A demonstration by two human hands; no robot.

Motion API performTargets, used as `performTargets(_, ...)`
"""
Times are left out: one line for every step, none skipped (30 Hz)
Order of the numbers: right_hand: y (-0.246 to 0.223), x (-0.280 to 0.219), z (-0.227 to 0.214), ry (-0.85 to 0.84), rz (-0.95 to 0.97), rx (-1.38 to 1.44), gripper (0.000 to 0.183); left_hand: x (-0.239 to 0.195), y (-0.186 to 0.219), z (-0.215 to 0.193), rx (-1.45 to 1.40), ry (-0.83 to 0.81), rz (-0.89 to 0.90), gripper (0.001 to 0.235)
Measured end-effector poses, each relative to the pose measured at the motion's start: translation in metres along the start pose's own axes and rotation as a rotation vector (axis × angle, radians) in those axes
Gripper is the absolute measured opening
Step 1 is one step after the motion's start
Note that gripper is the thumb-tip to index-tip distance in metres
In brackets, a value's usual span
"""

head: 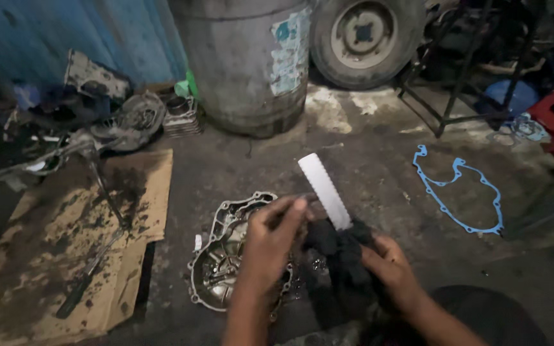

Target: The person scrubs a greasy mechanical part, likely a clutch housing, using a metal scraper and a rag. They work on the floor, scraping off grime from the exterior and interior surfaces of the part.

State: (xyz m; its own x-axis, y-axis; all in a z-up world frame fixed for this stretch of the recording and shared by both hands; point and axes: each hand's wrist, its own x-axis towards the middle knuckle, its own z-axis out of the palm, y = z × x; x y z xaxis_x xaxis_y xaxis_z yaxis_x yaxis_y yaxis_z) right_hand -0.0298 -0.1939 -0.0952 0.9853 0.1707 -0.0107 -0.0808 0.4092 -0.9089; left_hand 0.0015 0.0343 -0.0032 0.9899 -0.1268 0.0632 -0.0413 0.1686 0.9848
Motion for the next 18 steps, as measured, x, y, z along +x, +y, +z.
performTargets(0.004,0.0,-0.005,-0.005,0.03,-0.049,0.037,0.0,-0.002,0.008,-0.04,-0.005,0.003,0.023)
performTargets(0.007,0.0,-0.01,-0.008,0.054,-0.097,0.038,0.003,-0.005,0.013,-0.079,-0.014,0.008,0.02)
performTargets(0.009,0.002,-0.016,-0.011,0.078,-0.144,0.039,0.004,-0.008,0.015,-0.08,0.014,0.01,0.019)
performTargets(0.009,0.007,-0.022,-0.037,0.066,-0.271,0.039,0.006,-0.011,0.018,-0.081,0.037,0.014,0.019)
performTargets(0.008,0.013,-0.025,-0.062,0.054,-0.397,0.04,0.008,-0.014,0.019,-0.082,0.06,0.019,0.018)
performTargets(0.006,0.014,-0.025,-0.086,0.045,-0.525,0.041,0.008,-0.016,0.018,-0.139,0.136,-0.031,0.016)
performTargets(-0.001,0.012,-0.026,-0.086,0.18,-0.692,0.043,0.01,-0.018,0.016,-0.194,0.212,-0.082,0.015)
performTargets(-0.015,0.01,-0.027,-0.087,0.316,-0.856,0.045,0.011,-0.017,0.013,-0.248,0.291,-0.131,0.013)
performTargets(-0.029,0.008,-0.026,-0.086,0.453,-1.02,0.048,0.013,-0.016,0.008,-0.249,0.327,-0.112,0.013)
performTargets(-0.042,0.006,-0.025,-0.214,0.468,-1.142,0.05,0.013,-0.015,0.0,-0.25,0.368,-0.093,0.014)
performTargets(-0.057,0.003,-0.026,-0.344,0.478,-1.262,0.053,0.013,-0.015,-0.006,-0.25,0.41,-0.073,0.014)
performTargets(-0.066,0.003,-0.024,-0.476,0.481,-1.38,0.057,0.014,-0.015,-0.009,-0.271,0.437,-0.08,0.013)
performTargets(-0.068,0.006,-0.022,-0.456,0.522,-1.421,0.06,0.015,-0.015,-0.011,-0.293,0.464,-0.087,0.012)
performTargets(-0.068,0.007,-0.023,-0.432,0.565,-1.46,0.065,0.016,-0.017,-0.013,-0.315,0.491,-0.097,0.011)
performTargets(-0.066,0.008,-0.027,-0.407,0.608,-1.499,0.07,0.017,-0.019,-0.013,-0.267,0.469,-0.042,0.012)
performTargets(-0.062,0.009,-0.032,-0.426,0.554,-1.481,0.067,0.017,-0.022,-0.013,-0.22,0.442,0.008,0.014)
performTargets(-0.055,0.013,-0.037,-0.442,0.501,-1.462,0.065,0.017,-0.026,-0.013,-0.173,0.415,0.058,0.016)
performTargets(-0.052,0.014,-0.044,-0.45,0.447,-1.445,0.065,0.018,-0.029,-0.012,-0.131,0.407,0.051,0.018)
